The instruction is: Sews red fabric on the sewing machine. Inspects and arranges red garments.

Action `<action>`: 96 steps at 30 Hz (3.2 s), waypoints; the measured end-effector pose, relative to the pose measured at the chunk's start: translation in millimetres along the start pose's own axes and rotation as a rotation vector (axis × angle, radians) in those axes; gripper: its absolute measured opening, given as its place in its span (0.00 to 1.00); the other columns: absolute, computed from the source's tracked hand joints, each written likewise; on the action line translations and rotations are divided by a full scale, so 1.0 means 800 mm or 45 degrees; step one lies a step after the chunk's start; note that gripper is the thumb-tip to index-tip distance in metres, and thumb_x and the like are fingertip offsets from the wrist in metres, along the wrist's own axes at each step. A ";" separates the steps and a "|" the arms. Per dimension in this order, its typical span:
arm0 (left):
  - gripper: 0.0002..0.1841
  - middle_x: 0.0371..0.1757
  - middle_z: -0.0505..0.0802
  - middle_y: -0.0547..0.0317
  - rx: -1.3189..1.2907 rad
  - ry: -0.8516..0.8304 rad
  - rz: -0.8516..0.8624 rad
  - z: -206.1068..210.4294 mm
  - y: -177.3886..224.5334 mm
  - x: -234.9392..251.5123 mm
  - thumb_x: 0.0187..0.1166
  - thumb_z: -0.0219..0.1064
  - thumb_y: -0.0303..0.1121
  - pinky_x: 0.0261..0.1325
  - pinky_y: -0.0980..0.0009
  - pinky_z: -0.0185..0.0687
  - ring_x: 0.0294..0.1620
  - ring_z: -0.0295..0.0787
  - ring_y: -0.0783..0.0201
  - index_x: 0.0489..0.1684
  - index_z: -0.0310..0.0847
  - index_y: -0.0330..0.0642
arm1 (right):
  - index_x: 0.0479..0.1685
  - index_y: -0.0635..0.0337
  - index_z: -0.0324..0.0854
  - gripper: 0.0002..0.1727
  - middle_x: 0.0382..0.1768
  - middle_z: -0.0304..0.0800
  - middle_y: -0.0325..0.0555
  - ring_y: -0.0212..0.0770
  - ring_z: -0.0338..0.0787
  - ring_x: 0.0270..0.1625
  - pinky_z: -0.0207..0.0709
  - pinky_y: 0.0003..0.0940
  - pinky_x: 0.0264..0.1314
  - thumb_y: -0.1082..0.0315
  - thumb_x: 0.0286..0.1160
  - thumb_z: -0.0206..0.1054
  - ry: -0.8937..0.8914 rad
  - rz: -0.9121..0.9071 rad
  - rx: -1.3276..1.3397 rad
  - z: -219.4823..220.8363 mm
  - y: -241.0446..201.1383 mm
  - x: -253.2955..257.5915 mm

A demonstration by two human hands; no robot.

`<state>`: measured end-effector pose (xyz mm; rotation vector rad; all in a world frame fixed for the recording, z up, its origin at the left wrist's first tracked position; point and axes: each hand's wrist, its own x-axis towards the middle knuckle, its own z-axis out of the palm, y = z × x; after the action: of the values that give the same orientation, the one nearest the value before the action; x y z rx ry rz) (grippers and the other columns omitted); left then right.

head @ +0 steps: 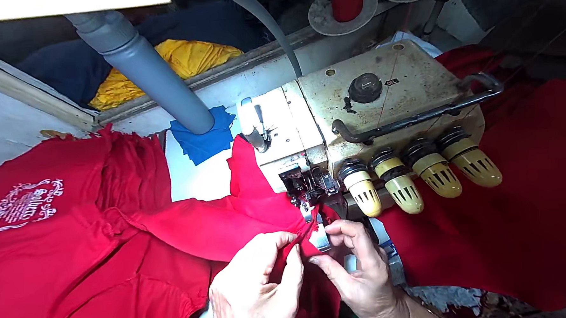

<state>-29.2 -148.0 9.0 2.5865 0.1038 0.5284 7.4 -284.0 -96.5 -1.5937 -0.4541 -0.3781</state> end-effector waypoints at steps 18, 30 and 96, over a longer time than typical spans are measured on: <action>0.08 0.26 0.90 0.55 0.168 -0.197 0.297 -0.001 0.015 -0.001 0.74 0.66 0.28 0.24 0.73 0.74 0.26 0.86 0.64 0.34 0.93 0.40 | 0.29 0.65 0.89 0.02 0.35 0.92 0.37 0.20 0.89 0.41 0.83 0.17 0.44 0.76 0.63 0.76 -0.423 0.571 0.630 -0.036 -0.029 -0.009; 0.15 0.16 0.81 0.62 0.433 0.081 0.429 0.035 0.018 0.025 0.73 0.65 0.37 0.11 0.70 0.62 0.14 0.78 0.65 0.15 0.86 0.46 | 0.15 0.54 0.82 0.13 0.17 0.79 0.25 0.13 0.74 0.23 0.67 0.11 0.25 0.69 0.62 0.79 -0.290 0.642 0.550 -0.034 -0.027 0.019; 0.05 0.33 0.90 0.53 -0.696 -0.216 0.554 0.005 -0.010 -0.061 0.79 0.70 0.28 0.40 0.84 0.75 0.36 0.84 0.70 0.41 0.91 0.37 | 0.31 0.61 0.81 0.10 0.28 0.92 0.35 0.23 0.93 0.32 0.87 0.18 0.36 0.74 0.83 0.59 -0.885 0.670 0.752 -0.096 -0.076 0.012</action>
<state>-72.3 -151.0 -14.7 2.0950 -0.5911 0.4102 -12.6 -357.4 -33.7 -1.1574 -0.5749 0.6819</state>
